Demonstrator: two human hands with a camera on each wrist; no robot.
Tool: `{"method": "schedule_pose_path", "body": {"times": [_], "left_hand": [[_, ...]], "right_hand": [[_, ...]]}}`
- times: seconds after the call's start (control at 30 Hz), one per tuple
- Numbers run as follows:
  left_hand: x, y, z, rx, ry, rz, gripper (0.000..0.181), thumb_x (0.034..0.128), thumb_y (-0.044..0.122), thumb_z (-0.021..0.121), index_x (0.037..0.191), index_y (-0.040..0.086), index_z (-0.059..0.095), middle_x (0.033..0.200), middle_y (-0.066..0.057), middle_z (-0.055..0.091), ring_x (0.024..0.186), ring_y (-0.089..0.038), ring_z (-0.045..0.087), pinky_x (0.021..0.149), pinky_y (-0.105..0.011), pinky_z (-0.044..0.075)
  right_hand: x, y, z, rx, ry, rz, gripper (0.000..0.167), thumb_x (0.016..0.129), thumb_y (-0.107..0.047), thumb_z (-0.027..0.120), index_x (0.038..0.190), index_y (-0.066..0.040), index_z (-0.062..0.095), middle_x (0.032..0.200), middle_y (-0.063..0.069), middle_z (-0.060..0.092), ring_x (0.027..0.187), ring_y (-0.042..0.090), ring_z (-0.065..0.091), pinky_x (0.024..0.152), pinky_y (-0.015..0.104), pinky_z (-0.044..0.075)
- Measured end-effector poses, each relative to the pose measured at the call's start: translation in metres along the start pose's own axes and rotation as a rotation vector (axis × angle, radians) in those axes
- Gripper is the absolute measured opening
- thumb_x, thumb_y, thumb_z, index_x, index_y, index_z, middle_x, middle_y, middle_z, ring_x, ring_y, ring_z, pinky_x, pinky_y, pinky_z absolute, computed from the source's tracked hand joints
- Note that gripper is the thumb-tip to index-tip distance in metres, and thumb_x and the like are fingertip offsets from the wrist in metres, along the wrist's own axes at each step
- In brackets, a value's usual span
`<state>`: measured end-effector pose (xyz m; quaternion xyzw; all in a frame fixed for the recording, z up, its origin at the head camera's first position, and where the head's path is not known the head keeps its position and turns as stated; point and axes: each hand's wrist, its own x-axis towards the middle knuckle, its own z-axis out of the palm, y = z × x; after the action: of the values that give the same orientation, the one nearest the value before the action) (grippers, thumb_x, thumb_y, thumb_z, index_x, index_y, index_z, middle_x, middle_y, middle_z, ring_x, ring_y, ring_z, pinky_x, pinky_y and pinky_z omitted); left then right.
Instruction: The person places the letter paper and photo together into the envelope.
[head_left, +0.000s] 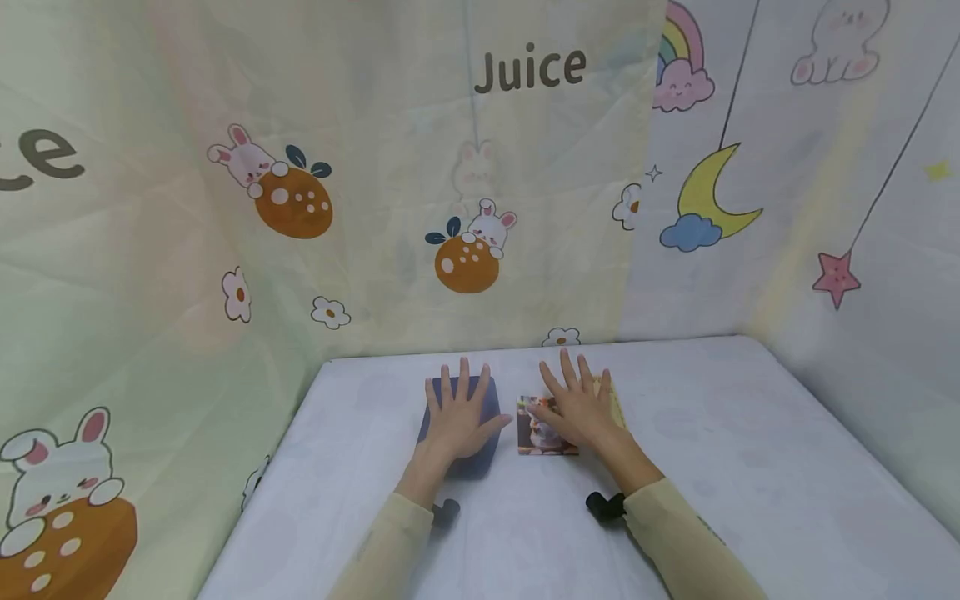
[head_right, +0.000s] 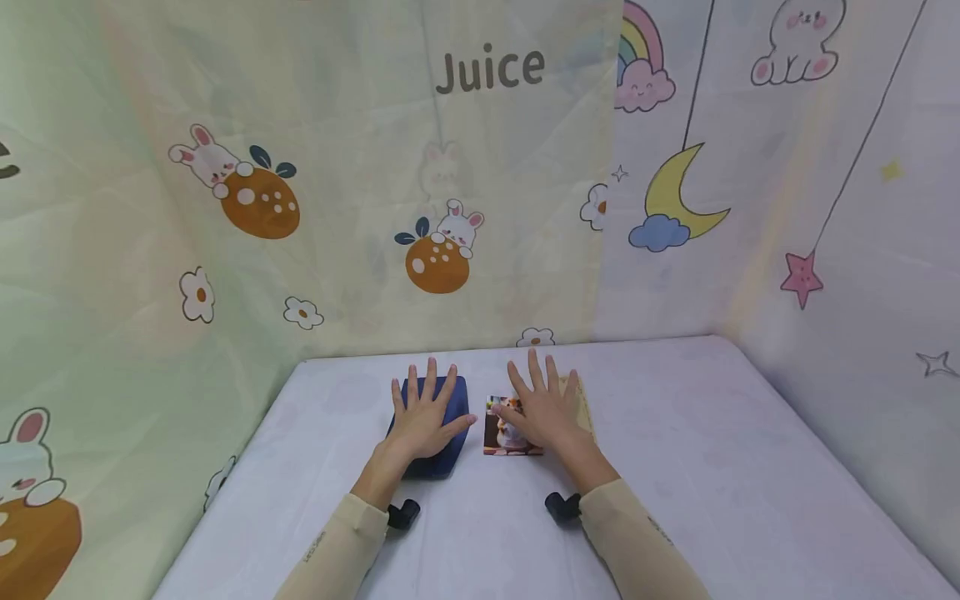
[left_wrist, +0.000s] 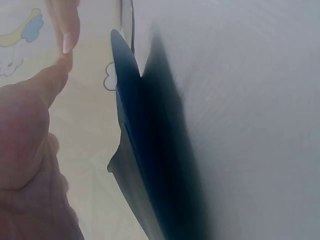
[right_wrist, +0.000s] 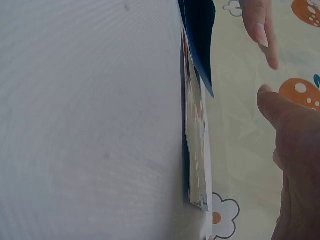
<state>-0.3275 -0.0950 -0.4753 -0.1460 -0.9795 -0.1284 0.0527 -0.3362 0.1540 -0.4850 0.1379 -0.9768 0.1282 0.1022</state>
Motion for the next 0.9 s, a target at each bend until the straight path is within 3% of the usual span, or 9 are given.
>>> {"method": "schedule_pose_path", "body": {"times": [0.23,0.53,0.7,0.9], "left_hand": [[-0.004,-0.003,-0.003,-0.049,-0.039,-0.025,0.093,0.0955,0.072,0.05,0.168,0.025,0.014,0.174,-0.019,0.0,0.156,-0.056,-0.009,0.118,-0.076,-0.008],[-0.009,-0.008,-0.005,-0.1,-0.214,-0.162,0.085,0.0989,0.068,0.047,0.167,0.024,0.022,0.173,-0.018,0.012,0.156,-0.057,0.005,0.114,-0.083,0.007],[-0.011,-0.011,-0.012,-0.114,-0.213,-0.127,0.078,0.1021,0.065,0.043,0.166,0.023,0.025,0.172,-0.019,0.018,0.155,-0.057,0.012,0.115,-0.081,0.011],[-0.011,-0.02,-0.02,-0.157,-0.264,-0.109,0.069,0.1059,0.061,0.035,0.166,0.028,0.025,0.172,-0.017,0.02,0.156,-0.053,0.016,0.116,-0.08,0.013]], "right_hand": [[-0.003,-0.004,-0.002,0.038,-0.015,-0.016,0.086,0.097,-0.068,0.053,0.166,-0.025,0.024,0.175,0.013,-0.004,0.16,0.045,-0.003,0.117,0.078,-0.006],[-0.005,-0.018,-0.004,0.122,-0.055,-0.06,0.082,0.099,-0.064,0.054,0.165,-0.024,0.028,0.175,0.016,0.006,0.16,0.045,0.01,0.118,0.077,-0.001],[-0.006,-0.033,-0.005,0.183,-0.09,-0.107,0.079,0.1,-0.061,0.054,0.164,-0.021,0.03,0.173,0.018,0.014,0.157,0.044,0.021,0.119,0.076,0.002],[-0.009,-0.047,-0.002,0.163,-0.15,-0.147,0.078,0.099,-0.059,0.057,0.162,-0.018,0.036,0.171,0.017,0.022,0.156,0.041,0.027,0.12,0.074,0.005]]}}
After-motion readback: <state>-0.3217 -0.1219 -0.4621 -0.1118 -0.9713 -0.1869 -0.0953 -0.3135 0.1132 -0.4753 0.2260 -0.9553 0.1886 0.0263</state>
